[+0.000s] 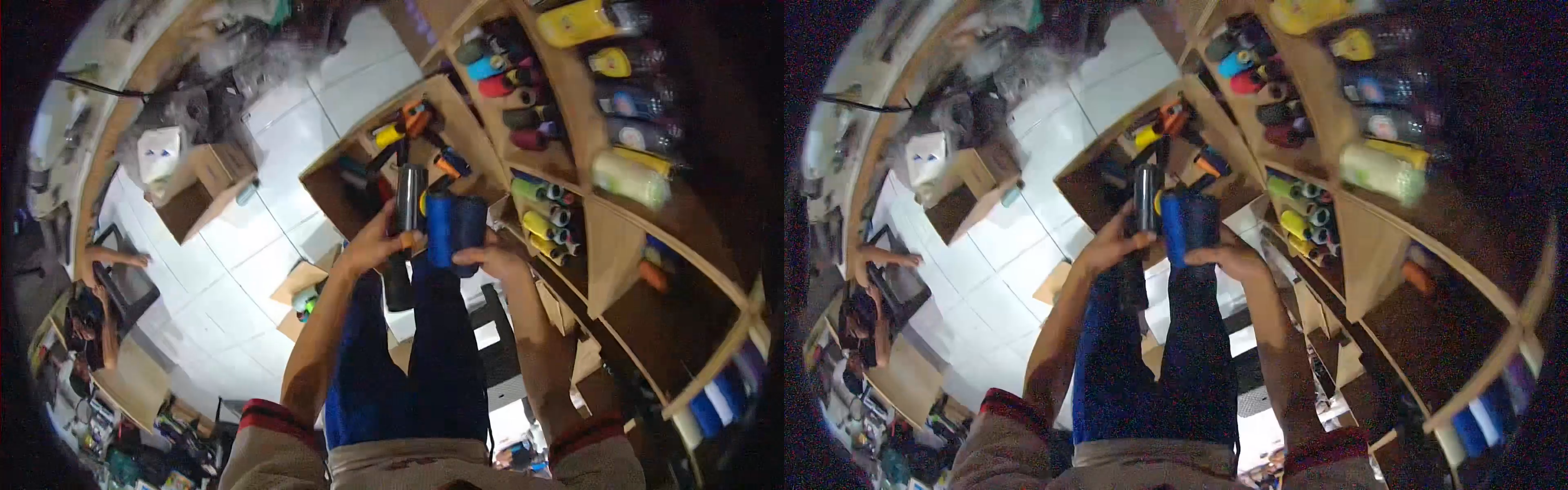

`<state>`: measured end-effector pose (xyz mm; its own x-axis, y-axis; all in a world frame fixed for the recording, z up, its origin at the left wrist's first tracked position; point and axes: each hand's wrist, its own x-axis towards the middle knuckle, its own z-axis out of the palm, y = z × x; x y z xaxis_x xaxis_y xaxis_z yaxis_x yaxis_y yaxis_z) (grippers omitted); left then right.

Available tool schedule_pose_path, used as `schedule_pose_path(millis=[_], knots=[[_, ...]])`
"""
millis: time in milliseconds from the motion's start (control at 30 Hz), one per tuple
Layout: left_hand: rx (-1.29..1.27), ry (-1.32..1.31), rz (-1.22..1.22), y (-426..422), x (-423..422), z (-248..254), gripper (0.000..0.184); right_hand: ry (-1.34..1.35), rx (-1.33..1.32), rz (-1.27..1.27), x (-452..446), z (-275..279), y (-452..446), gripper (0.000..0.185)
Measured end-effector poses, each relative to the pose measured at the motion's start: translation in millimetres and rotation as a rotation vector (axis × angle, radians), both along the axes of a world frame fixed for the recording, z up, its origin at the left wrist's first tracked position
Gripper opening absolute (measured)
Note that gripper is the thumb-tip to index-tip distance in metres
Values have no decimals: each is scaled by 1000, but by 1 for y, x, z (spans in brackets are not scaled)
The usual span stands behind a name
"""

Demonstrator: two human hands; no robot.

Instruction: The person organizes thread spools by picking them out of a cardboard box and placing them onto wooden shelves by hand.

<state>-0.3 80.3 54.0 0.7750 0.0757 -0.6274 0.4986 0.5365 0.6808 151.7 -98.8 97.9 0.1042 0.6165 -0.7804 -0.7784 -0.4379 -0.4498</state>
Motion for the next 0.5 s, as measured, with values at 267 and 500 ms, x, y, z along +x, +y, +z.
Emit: schedule_pose_path(millis=[267,500], knots=[[-37,-26,90,3,-2,136,71,27,202,-240,-22,136,-13,56],[-219,-67,-142,-1,-2,236,75,-227,86,27,-41,263,0,71]])
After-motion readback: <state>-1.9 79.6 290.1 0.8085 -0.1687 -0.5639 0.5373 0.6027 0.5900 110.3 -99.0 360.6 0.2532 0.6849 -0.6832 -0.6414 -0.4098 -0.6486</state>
